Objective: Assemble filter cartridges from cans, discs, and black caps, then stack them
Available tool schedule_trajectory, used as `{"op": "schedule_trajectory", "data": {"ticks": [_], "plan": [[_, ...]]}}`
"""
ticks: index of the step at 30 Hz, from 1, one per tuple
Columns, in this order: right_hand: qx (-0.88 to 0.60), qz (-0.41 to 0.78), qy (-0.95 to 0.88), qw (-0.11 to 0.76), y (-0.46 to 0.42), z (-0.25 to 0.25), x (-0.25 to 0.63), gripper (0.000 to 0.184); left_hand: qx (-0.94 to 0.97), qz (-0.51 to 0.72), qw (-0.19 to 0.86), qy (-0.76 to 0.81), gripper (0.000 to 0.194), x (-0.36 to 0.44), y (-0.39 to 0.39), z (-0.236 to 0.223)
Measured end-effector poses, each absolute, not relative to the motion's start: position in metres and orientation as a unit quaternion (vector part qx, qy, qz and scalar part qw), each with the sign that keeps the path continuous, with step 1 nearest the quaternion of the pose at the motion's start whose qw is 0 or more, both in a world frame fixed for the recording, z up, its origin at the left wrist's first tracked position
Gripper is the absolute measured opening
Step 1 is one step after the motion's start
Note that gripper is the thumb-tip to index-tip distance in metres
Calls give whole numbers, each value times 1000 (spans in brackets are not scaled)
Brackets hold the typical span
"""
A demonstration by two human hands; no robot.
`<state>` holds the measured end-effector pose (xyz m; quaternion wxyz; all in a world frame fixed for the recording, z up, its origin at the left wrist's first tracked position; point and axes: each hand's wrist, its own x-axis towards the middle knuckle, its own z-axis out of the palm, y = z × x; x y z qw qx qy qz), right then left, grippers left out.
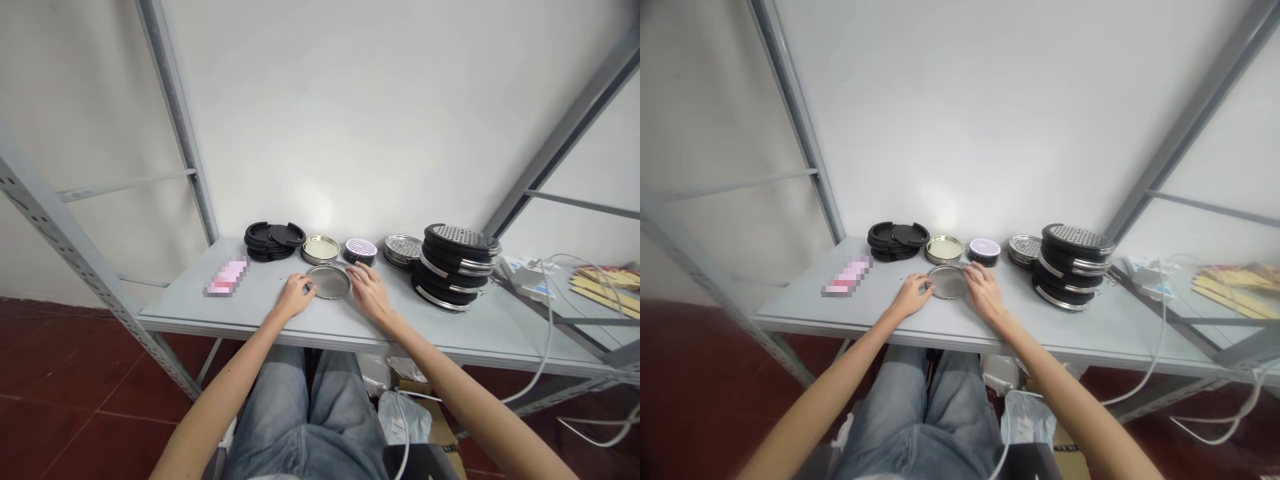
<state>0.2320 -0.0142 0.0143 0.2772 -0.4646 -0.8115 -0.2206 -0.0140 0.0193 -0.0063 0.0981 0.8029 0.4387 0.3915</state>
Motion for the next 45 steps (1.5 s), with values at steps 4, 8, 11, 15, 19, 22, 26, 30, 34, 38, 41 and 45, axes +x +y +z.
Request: {"op": "schedule_trajectory", "data": {"ticks": [4, 8, 11, 15, 19, 22, 26, 30, 34, 38, 41, 45], "plan": [[-414, -188, -842, 289, -19, -4, 227, 44, 791, 388, 96, 463, 18, -14, 21, -8], [-452, -178, -817, 311, -19, -6, 225, 47, 782, 408, 105, 459, 22, -15, 23, -8], [-461, -166, -809, 324, -19, -5, 225, 47, 782, 413, 111, 453, 25, -15, 25, -8], [-442, -159, -811, 349, -18, -6, 225, 45, 789, 399, 119, 451, 25, -16, 23, -7], [-420, -145, -818, 365, -17, -9, 225, 41, 813, 368, 98, 440, 28, -15, 20, -6], [-402, -119, -834, 359, -18, -9, 224, 30, 838, 330, 67, 430, 33, -15, 17, -7], [-417, -77, -817, 392, -18, -7, 225, 20, 848, 301, 45, 433, 31, -15, 17, -8], [-499, -32, -756, 423, -10, -10, 230, 24, 854, 300, 48, 423, 31, -15, 17, -8], [-571, 39, -710, 411, 10, -15, 234, 28, 854, 294, 50, 427, 32, -15, 18, -7], [-594, 90, -702, 382, 30, -16, 233, 25, 852, 289, 50, 434, 31, -15, 19, -8], [-617, 96, -680, 383, 42, -16, 230, 22, 852, 287, 48, 435, 32, -15, 19, -8], [-617, 126, -671, 392, 55, -15, 227, 18, 856, 278, 57, 432, 34, -14, 18, -6]]}}
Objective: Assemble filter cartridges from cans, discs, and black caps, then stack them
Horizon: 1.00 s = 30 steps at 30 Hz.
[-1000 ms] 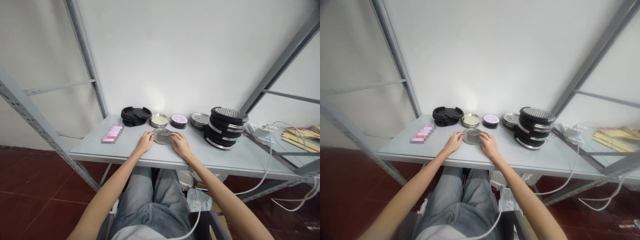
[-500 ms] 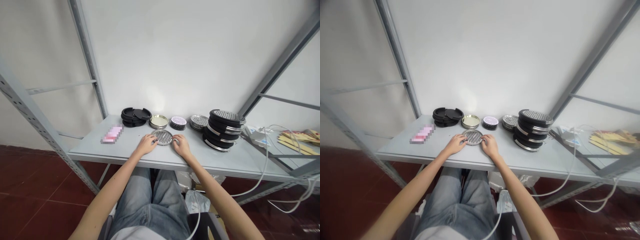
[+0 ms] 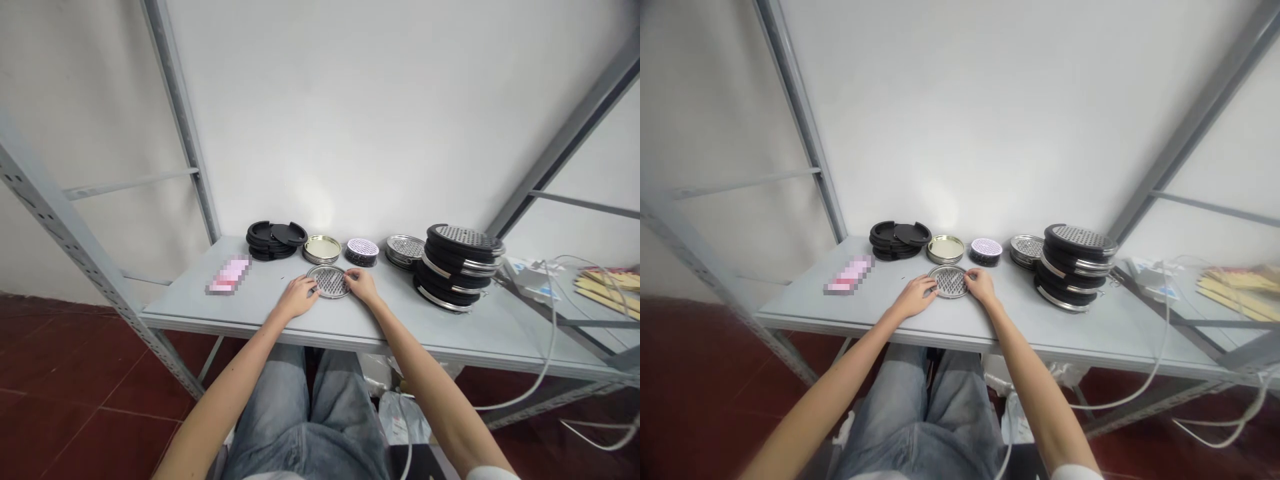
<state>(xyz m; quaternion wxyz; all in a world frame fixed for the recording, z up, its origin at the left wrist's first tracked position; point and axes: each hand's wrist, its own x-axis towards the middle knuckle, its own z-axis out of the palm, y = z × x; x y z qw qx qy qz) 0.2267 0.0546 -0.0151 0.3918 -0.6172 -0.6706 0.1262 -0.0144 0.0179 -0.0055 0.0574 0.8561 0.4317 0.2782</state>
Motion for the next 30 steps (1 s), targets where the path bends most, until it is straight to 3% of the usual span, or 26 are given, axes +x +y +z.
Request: {"op": "schedule_trajectory", "data": {"ticks": [9, 15, 30], "plan": [[-610, 164, -662, 404, 66, -14, 227, 13, 820, 288, 67, 489, 44, -14, 22, -11], [-608, 139, -668, 405, 64, -13, 227, 14, 828, 299, 66, 471, 34, -13, 25, -11], [-573, 169, -678, 428, 70, -16, 225, 17, 837, 281, 57, 466, 30, -13, 20, -7]]}}
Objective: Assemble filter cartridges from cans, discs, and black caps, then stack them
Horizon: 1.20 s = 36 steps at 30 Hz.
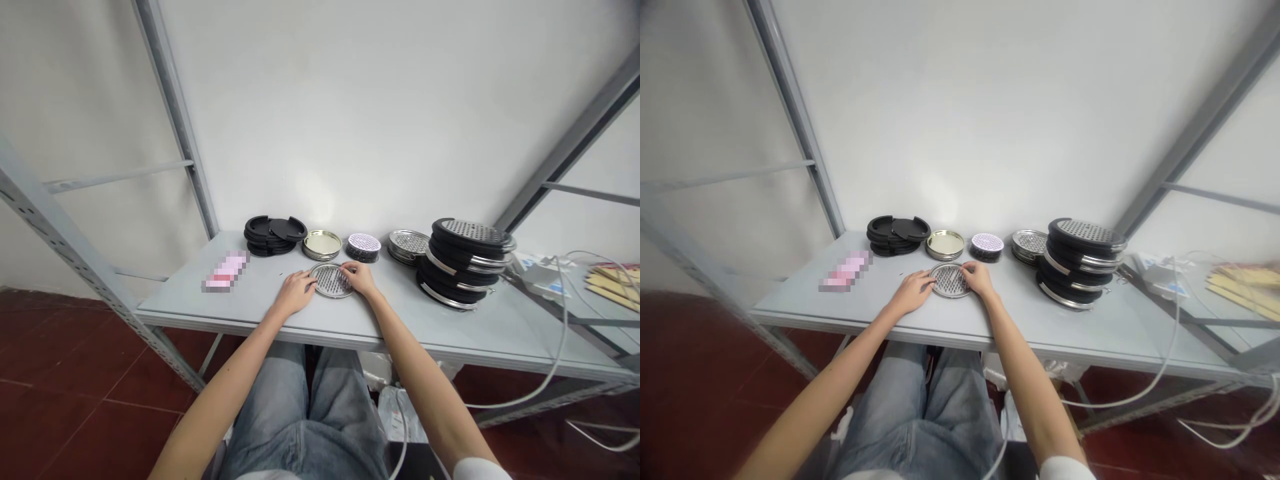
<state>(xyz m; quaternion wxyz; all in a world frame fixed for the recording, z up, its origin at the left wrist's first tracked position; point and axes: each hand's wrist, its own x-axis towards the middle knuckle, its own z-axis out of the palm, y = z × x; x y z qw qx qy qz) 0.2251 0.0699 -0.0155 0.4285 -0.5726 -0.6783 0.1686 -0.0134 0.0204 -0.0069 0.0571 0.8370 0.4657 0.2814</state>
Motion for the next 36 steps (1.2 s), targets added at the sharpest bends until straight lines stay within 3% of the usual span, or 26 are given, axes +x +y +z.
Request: {"op": "schedule_trajectory", "data": {"ticks": [17, 36], "plan": [[-560, 156, -701, 413, 63, -17, 239, 25, 835, 294, 68, 461, 29, -15, 18, -6], [-589, 164, -681, 403, 65, -18, 238, 14, 840, 294, 60, 452, 27, -15, 17, -4]]}}
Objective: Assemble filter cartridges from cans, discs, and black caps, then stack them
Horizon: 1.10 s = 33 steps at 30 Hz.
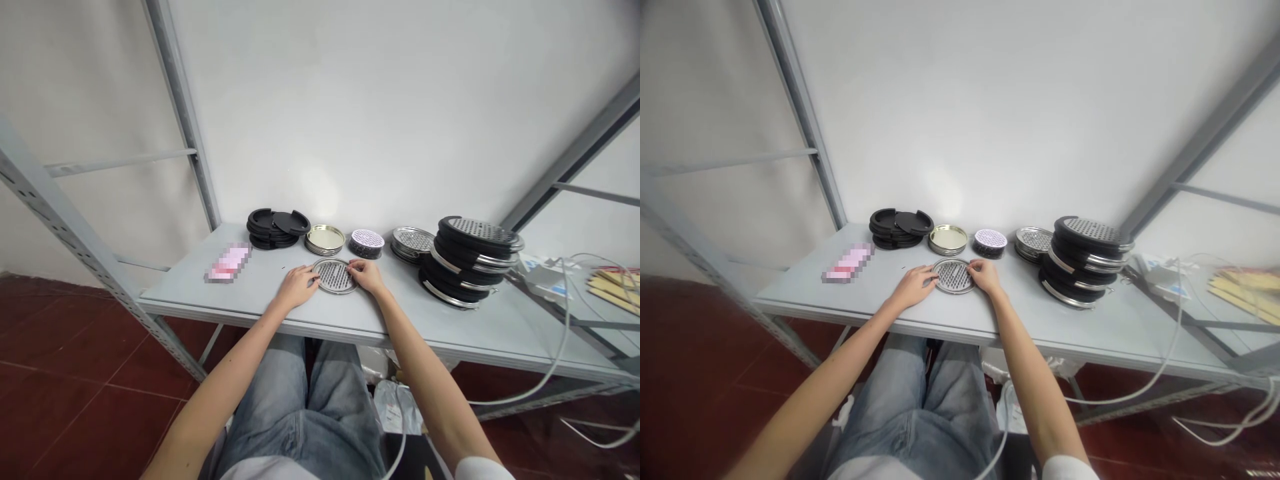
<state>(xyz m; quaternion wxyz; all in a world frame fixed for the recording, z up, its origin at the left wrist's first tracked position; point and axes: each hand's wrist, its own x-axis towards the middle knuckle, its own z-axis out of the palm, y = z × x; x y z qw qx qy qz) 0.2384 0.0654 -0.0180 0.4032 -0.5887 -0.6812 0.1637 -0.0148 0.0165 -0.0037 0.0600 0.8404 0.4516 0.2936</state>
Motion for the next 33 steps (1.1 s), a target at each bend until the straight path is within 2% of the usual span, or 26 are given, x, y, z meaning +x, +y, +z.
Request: {"op": "schedule_trajectory", "data": {"ticks": [11, 33], "plan": [[-585, 120, -696, 400, 57, -15, 234, 16, 835, 297, 66, 458, 27, -15, 15, -2], [-589, 189, -665, 418, 74, -29, 241, 13, 835, 258, 82, 480, 31, -14, 14, -1]]}}
